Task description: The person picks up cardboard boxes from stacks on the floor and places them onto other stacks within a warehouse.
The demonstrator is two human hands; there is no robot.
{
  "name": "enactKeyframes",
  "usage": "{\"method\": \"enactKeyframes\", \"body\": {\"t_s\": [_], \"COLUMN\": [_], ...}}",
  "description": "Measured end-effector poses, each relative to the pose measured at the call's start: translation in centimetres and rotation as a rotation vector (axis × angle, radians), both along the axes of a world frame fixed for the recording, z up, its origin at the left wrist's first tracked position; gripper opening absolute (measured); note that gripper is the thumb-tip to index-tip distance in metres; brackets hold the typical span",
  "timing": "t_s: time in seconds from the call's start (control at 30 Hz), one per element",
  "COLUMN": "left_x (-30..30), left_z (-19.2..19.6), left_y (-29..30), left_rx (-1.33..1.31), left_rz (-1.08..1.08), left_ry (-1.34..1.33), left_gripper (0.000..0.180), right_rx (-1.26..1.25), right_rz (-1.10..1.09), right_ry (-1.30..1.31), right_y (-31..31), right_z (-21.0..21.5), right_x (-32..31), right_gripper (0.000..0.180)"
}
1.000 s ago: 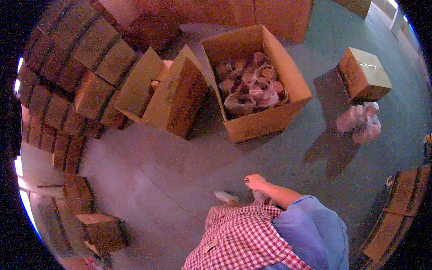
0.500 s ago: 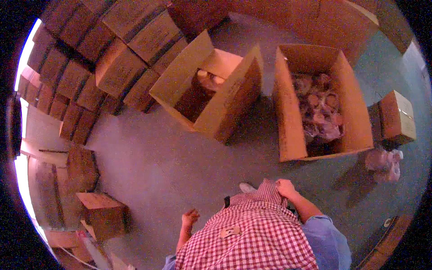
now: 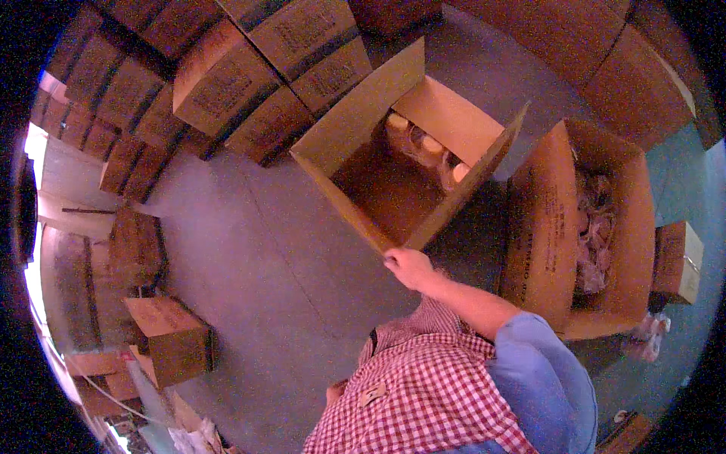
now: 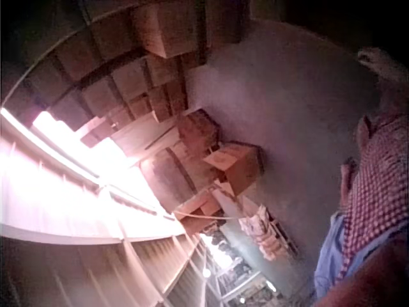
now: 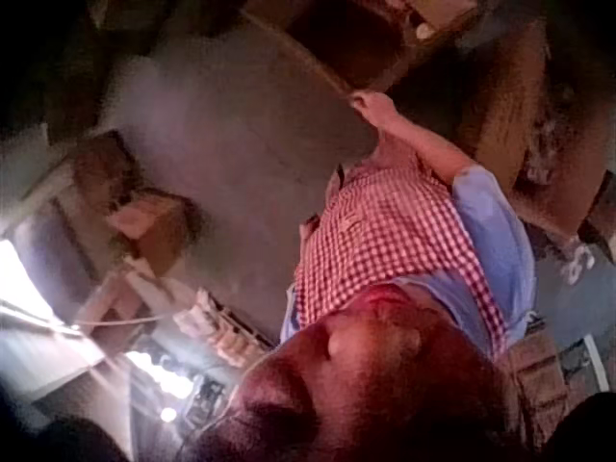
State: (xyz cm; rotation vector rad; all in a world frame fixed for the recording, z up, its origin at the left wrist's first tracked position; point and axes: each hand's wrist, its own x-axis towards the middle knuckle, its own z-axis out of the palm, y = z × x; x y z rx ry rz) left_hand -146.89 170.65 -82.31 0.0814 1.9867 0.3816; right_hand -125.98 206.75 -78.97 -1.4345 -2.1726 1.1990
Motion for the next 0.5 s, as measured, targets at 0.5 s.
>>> {"method": "enactKeyframes", "body": {"t_s": [0.5], "left_x": [-29.9], "left_z": [-5.8], "left_y": [-0.5], "left_rx": [0.235], "left_rz": [0.208], "left_ry": [-0.243], "left_gripper": [0.034], "right_rx": [0.116], "right_rz": [0.06], "right_ry": [-0.651], "right_y": [3.5], "right_z": [-7.1], "right_x": [-12.1], "right_gripper": [0.014]}}
